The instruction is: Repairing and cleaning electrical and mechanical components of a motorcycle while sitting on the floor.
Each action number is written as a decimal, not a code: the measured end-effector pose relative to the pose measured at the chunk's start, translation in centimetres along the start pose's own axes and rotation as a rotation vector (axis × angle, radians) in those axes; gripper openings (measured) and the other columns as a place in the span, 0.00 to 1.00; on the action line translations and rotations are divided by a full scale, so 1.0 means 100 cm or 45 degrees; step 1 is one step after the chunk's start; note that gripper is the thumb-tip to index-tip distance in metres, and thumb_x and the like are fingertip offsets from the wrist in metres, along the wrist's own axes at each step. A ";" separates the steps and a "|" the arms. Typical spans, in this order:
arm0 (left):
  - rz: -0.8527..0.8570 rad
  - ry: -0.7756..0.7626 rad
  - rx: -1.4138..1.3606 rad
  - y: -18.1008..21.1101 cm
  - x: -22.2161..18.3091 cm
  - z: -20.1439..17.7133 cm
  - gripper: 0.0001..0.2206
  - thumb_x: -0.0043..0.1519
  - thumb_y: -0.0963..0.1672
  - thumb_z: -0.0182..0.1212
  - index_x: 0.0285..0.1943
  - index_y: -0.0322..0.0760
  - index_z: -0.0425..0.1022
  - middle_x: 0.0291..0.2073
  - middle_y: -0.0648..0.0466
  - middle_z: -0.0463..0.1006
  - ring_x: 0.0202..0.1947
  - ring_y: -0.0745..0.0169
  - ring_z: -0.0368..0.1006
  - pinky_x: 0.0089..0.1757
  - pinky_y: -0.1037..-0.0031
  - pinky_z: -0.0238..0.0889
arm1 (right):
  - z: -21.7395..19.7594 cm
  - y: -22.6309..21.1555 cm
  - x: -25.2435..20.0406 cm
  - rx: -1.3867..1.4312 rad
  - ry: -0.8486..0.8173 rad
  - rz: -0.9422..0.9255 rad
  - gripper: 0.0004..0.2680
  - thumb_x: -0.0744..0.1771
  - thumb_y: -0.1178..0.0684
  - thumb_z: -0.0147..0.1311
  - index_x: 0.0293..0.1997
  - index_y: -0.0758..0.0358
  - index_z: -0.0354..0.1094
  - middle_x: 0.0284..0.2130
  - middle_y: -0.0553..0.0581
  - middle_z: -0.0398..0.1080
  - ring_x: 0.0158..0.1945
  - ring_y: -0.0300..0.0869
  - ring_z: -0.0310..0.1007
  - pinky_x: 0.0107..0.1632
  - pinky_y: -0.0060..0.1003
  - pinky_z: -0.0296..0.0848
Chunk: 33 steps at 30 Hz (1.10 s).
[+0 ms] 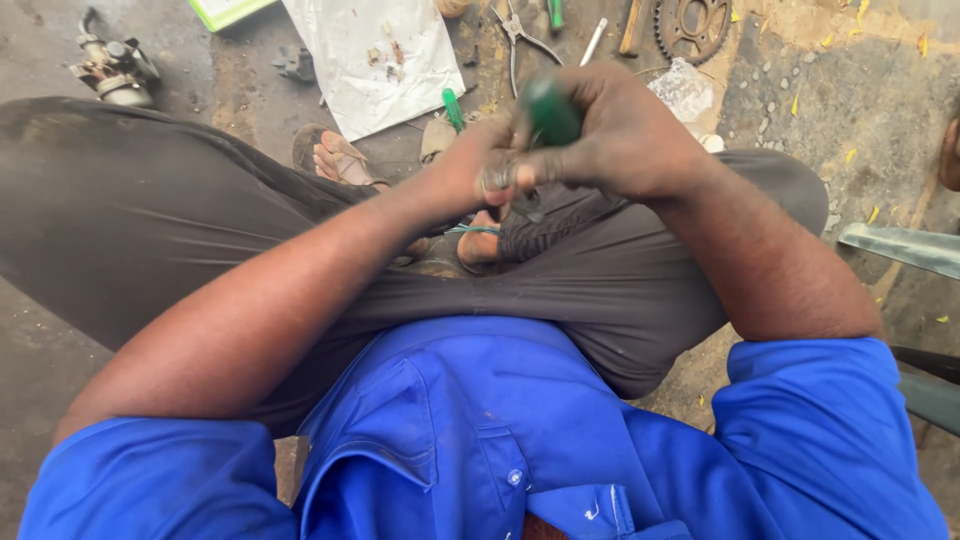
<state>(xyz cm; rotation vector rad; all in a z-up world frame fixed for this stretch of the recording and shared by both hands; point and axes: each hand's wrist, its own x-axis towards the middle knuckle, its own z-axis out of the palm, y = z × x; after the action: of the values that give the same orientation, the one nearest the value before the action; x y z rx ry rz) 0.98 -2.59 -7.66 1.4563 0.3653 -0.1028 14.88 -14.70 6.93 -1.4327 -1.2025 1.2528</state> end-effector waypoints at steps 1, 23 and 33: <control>0.117 -0.176 -0.123 -0.013 0.004 0.002 0.28 0.61 0.53 0.61 0.66 0.34 0.64 0.32 0.49 0.74 0.28 0.64 0.73 0.29 0.71 0.70 | -0.002 0.011 -0.003 0.095 0.138 0.109 0.09 0.65 0.57 0.70 0.43 0.66 0.71 0.35 0.51 0.76 0.38 0.32 0.77 0.42 0.27 0.76; 0.297 0.035 -0.485 0.056 -0.025 -0.014 0.11 0.72 0.47 0.55 0.53 0.35 0.70 0.39 0.55 0.80 0.33 0.74 0.75 0.35 0.79 0.74 | -0.028 0.021 0.010 0.368 0.275 0.089 0.08 0.72 0.52 0.60 0.50 0.66 0.68 0.33 0.54 0.74 0.24 0.28 0.67 0.26 0.20 0.65; 0.404 -0.100 -0.463 0.055 -0.029 -0.013 0.08 0.73 0.45 0.59 0.53 0.34 0.70 0.38 0.53 0.80 0.39 0.71 0.78 0.43 0.77 0.75 | -0.045 0.037 0.007 -0.538 0.324 -0.094 0.10 0.75 0.48 0.57 0.49 0.67 0.71 0.31 0.53 0.73 0.31 0.34 0.73 0.31 0.28 0.70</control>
<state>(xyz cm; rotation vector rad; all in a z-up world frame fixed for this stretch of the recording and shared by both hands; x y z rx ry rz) -0.35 -1.06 -1.65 1.1298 0.0784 0.1550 19.82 -14.70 3.75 -1.7710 -1.3782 0.7624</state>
